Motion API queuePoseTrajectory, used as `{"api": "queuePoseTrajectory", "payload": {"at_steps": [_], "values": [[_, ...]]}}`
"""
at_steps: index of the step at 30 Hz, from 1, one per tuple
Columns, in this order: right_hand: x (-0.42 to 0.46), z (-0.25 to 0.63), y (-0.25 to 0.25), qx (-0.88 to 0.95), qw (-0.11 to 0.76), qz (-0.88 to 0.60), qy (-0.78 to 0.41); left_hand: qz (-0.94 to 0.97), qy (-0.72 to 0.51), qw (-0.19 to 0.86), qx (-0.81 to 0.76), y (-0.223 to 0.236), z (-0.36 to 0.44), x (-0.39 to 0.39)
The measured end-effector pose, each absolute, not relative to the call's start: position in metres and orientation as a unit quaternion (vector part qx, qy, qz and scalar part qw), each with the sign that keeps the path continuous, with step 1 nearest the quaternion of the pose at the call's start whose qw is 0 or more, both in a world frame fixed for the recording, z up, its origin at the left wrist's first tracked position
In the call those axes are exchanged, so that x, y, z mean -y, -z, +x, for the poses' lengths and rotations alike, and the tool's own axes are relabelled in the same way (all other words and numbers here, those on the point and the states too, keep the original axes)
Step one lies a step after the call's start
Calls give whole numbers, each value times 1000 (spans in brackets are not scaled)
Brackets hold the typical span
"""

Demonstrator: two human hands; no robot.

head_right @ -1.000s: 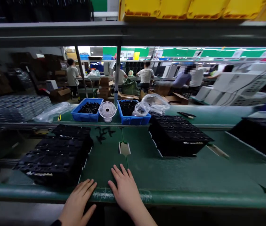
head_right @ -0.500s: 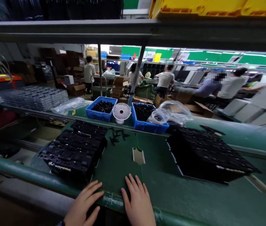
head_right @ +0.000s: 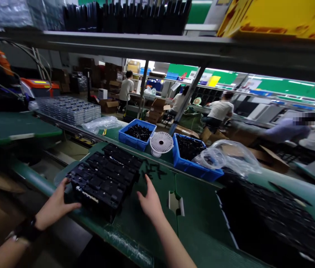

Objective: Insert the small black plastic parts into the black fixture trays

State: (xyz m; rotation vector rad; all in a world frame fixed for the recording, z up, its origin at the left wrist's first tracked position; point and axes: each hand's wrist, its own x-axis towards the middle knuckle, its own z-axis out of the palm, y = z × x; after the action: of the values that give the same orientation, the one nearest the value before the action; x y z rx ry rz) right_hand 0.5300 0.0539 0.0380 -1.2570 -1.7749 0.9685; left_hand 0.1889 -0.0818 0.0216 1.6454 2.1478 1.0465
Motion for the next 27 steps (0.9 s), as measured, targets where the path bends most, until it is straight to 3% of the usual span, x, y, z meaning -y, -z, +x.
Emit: {"api": "queuePoseTrajectory", "payload": {"at_steps": [7,15,27], "values": [[-133,481,-19,678,387,-389,-488,541,-481,296,-623,-25,200,45],[-142,489,-33,673,371,-366,-525,510,-522,313,-608,-28,207,44],[-135,526,-52,680,364,-434,-466,479,-561,360,-572,-47,273,63]]}}
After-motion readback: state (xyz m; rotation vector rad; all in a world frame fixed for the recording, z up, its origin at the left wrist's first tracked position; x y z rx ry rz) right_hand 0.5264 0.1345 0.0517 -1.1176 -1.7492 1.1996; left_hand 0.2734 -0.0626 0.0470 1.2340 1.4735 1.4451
